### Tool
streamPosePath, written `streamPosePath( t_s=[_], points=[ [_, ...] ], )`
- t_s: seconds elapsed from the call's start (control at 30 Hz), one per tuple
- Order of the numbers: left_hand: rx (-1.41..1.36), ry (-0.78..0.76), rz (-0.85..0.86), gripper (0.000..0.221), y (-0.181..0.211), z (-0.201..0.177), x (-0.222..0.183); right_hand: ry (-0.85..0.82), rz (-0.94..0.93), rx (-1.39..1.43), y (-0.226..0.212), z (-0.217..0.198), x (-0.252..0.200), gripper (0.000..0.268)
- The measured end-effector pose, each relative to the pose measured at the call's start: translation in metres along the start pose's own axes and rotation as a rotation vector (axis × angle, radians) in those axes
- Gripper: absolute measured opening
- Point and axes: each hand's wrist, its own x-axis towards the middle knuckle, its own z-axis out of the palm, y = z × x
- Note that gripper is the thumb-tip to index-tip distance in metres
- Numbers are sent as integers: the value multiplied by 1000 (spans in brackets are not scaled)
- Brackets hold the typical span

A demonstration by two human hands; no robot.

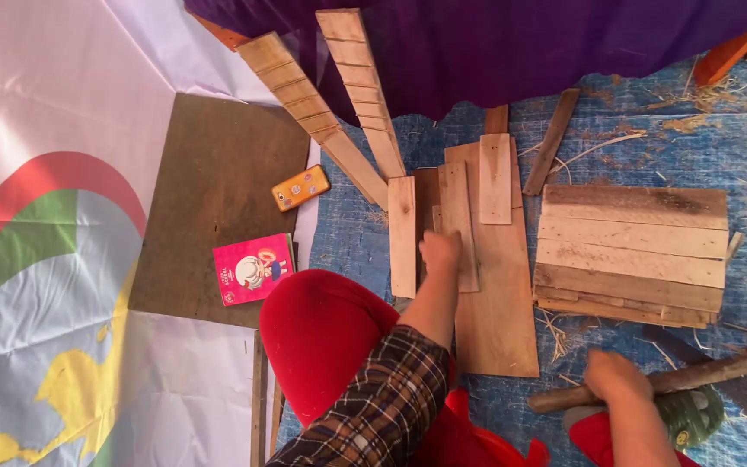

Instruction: The person is using a hand saw to cut wood panels, occasionally using a hammer and a wood block to assist in the process while sitting on a tarp.

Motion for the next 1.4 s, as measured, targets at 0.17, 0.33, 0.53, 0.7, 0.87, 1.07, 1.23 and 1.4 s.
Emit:
streamPosePath(
  t_s=[0.17, 0.33, 0.53, 0.7, 0.87, 1.07, 1.23, 1.4],
  points=[
    [194, -83, -9, 83, -39, 22, -21, 101, -89, 355, -78, 57, 42, 75],
    [89, -230, -29, 94, -45, 23, 4, 191, -89, 1085, -117, 56, 8, 91],
    [115, -209, 2, 114, -50, 11, 25, 592, -481, 501, -130, 9, -42, 35],
    [-99, 21, 68, 71, -46, 8, 41, 766, -408, 693, -99, -9, -34, 33],
    [-120, -52, 217, 66, -30, 45, 68, 679, -280, 1559, -106, -6, -62, 34],
    [211, -307, 355, 86, 6, 38, 20, 393, -213, 2206, -120, -7, -68, 45],
    [434, -374, 387, 90, 49, 10, -57, -89, -211, 1681, -75, 21, 9, 69],
    [408, -244, 524, 66, 38, 48, -27, 648, 249, 703, 46, 7, 90, 60]
  ],
)
